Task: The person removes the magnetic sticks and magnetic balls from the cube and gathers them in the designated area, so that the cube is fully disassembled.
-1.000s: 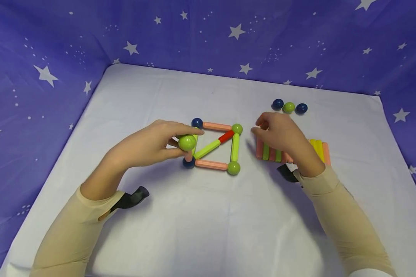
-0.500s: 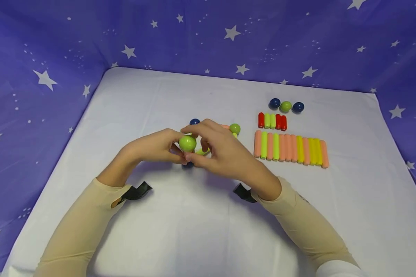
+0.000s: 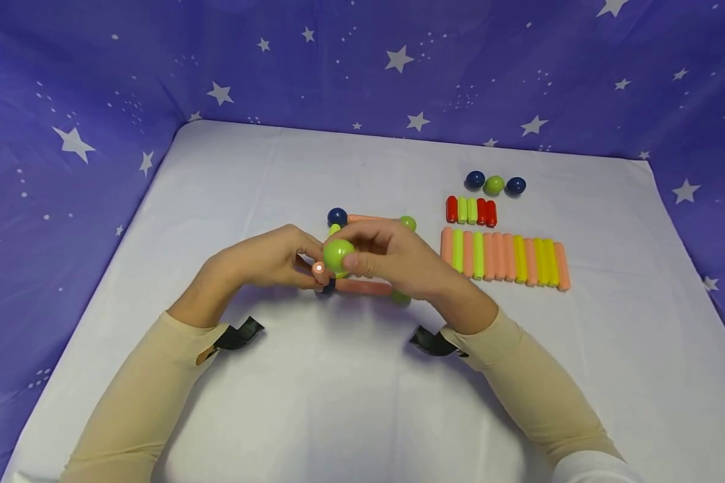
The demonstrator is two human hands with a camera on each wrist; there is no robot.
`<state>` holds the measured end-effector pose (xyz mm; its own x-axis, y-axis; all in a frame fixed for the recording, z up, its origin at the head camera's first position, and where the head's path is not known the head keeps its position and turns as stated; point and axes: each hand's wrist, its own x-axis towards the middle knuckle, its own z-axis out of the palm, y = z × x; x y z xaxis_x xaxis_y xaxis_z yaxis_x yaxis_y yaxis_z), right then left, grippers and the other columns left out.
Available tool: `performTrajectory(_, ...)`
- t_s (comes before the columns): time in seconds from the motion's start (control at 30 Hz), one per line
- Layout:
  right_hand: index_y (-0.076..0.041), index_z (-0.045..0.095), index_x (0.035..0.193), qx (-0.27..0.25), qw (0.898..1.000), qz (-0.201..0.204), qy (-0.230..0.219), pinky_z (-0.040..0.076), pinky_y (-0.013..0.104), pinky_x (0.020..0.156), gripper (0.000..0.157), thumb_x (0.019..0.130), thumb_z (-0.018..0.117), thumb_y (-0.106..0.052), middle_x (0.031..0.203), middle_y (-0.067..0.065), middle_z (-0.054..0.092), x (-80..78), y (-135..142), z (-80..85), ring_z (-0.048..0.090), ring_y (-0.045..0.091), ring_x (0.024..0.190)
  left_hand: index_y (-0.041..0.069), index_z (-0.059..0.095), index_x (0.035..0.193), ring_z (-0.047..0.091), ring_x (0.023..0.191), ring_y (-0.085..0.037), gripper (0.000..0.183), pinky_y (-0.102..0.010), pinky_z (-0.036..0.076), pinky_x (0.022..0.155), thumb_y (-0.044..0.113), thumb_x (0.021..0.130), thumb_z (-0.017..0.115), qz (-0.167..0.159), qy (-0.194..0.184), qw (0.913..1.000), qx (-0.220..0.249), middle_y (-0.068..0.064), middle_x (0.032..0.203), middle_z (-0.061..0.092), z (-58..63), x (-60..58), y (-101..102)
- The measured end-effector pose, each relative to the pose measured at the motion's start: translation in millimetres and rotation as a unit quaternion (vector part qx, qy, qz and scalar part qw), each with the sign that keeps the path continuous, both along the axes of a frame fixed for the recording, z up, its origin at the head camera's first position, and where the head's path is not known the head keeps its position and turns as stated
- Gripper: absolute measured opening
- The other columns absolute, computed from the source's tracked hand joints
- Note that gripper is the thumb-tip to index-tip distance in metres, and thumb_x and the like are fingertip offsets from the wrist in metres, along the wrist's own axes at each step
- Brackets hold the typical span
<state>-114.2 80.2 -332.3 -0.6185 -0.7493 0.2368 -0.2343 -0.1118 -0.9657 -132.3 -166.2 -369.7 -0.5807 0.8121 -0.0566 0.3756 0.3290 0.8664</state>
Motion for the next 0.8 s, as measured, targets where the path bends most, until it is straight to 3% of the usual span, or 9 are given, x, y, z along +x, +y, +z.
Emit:
performTrajectory(0.1, -0.002, 0.066, 0.113, -0.039, 0.995, -0.038, -0.086, 0.046, 0.028, 0.067, 0.048, 0.087, 0.071, -0.042, 0.092, 0.01, 0.061, -16.1, 18, 1.8, 0.052, 0.022, 0.073, 0.009, 0.074, 0.091, 0.065, 0.082, -0.014, 0.01, -0.031, 0.056, 0.072, 0.004, 0.083, 0.077, -0.003, -0.003, 1.0, 0.001, 0.003, 0.088, 0.069, -1.6, -2.4, 0)
performTrajectory(0.23, -0.004, 0.069, 0.106, -0.076, 0.974, -0.148, -0.153, 0.044, 0.025, 0.064, 0.034, 0.087, 0.07, -0.032, 0.09, 0.009, 0.061, -43.4, 61, 2.5, 0.049, 0.019, 0.07, 0.007, 0.075, 0.095, 0.066, 0.084, -0.013, 0.013, -0.031, 0.056, 0.073, 0.003, 0.083, 0.077, -0.002, -0.012, 0.9999, -0.004, 0.003, 0.091, 0.069, -3.8, -5.3, 2)
performTrajectory(0.37, 0.0, 0.069, 0.106, -0.04, 0.94, -0.315, -0.129, 0.049, 0.021, 0.062, 0.025, 0.09, 0.07, -0.019, 0.089, 0.009, 0.062, -72.3, 118, -3.6, 0.053, 0.018, 0.071, 0.008, 0.075, 0.095, 0.065, 0.084, -0.014, 0.015, -0.031, 0.055, 0.073, 0.003, 0.082, 0.078, 0.005, -0.018, 0.9998, -0.007, 0.003, 0.092, 0.068, -3.5, -6.4, 3)
performTrajectory(0.43, -0.002, 0.069, 0.112, 0.048, 0.911, -0.402, -0.083, 0.05, 0.02, 0.062, 0.031, 0.09, 0.072, -0.022, 0.092, 0.008, 0.063, -84.7, 147, -7.3, 0.056, 0.017, 0.072, 0.009, 0.075, 0.095, 0.065, 0.084, -0.014, 0.015, -0.031, 0.055, 0.073, 0.003, 0.082, 0.078, 0.008, -0.017, 0.9998, -0.01, 0.003, 0.092, 0.068, -2.7, -6.1, 2)
performTrajectory(0.5, -0.005, 0.066, 0.121, 0.17, 0.866, -0.468, -0.041, 0.051, 0.019, 0.065, 0.041, 0.09, 0.07, -0.032, 0.098, 0.007, 0.063, -93.7, 172, -9.5, 0.059, 0.017, 0.076, 0.01, 0.076, 0.095, 0.064, 0.084, -0.014, 0.015, -0.031, 0.055, 0.073, 0.003, 0.082, 0.078, 0.008, -0.015, 0.9998, -0.012, 0.004, 0.092, 0.068, -1.9, -5.3, 2)
performTrajectory(0.57, -0.009, 0.061, 0.131, 0.281, 0.817, -0.502, -0.022, 0.05, 0.022, 0.066, 0.054, 0.09, 0.066, -0.044, 0.106, 0.007, 0.064, -100.9, 192, -11.4, 0.061, 0.017, 0.079, 0.011, 0.076, 0.094, 0.064, 0.084, -0.014, 0.015, -0.031, 0.055, 0.074, 0.004, 0.082, 0.078, 0.008, -0.013, 0.9998, -0.014, 0.004, 0.091, 0.068, -0.8, -4.3, 1)
performTrajectory(0.63, -0.011, 0.055, 0.138, 0.366, 0.777, -0.512, -0.019, 0.049, 0.026, 0.068, 0.062, 0.091, 0.06, -0.051, 0.114, 0.01, 0.063, -105.8, 209, -12.8, 0.063, 0.018, 0.082, 0.012, 0.076, 0.094, 0.063, 0.084, -0.014, 0.015, -0.031, 0.055, 0.074, 0.005, 0.082, 0.079, 0.007, -0.011, 0.9998, -0.015, 0.005, 0.091, 0.068, 0.0, -3.5, 0)
performTrajectory(0.73, -0.007, 0.047, 0.144, 0.442, 0.739, -0.507, -0.026, 0.047, 0.033, 0.067, 0.07, 0.092, 0.054, -0.053, 0.122, 0.018, 0.06, -112.1, 228, -15.1, 0.062, 0.024, 0.088, 0.013, 0.076, 0.095, 0.063, 0.085, -0.014, 0.014, -0.031, 0.054, 0.076, 0.007, 0.082, 0.079, 0.007, -0.009, 0.9998, -0.016, 0.006, 0.092, 0.069, -0.5, -2.4, -1)
performTrajectory(0.8, -0.004, 0.045, 0.145, 0.47, 0.726, -0.501, -0.026, 0.048, 0.037, 0.071, 0.069, 0.094, 0.053, -0.049, 0.124, 0.023, 0.058, -116.3, 236, -17.5, 0.059, 0.03, 0.094, 0.013, 0.077, 0.095, 0.063, 0.087, -0.014, 0.015, -0.03, 0.054, 0.078, 0.008, 0.082, 0.079, 0.009, -0.01, 0.9998, -0.016, 0.006, 0.093, 0.069, -0.5, -1.0, -1)
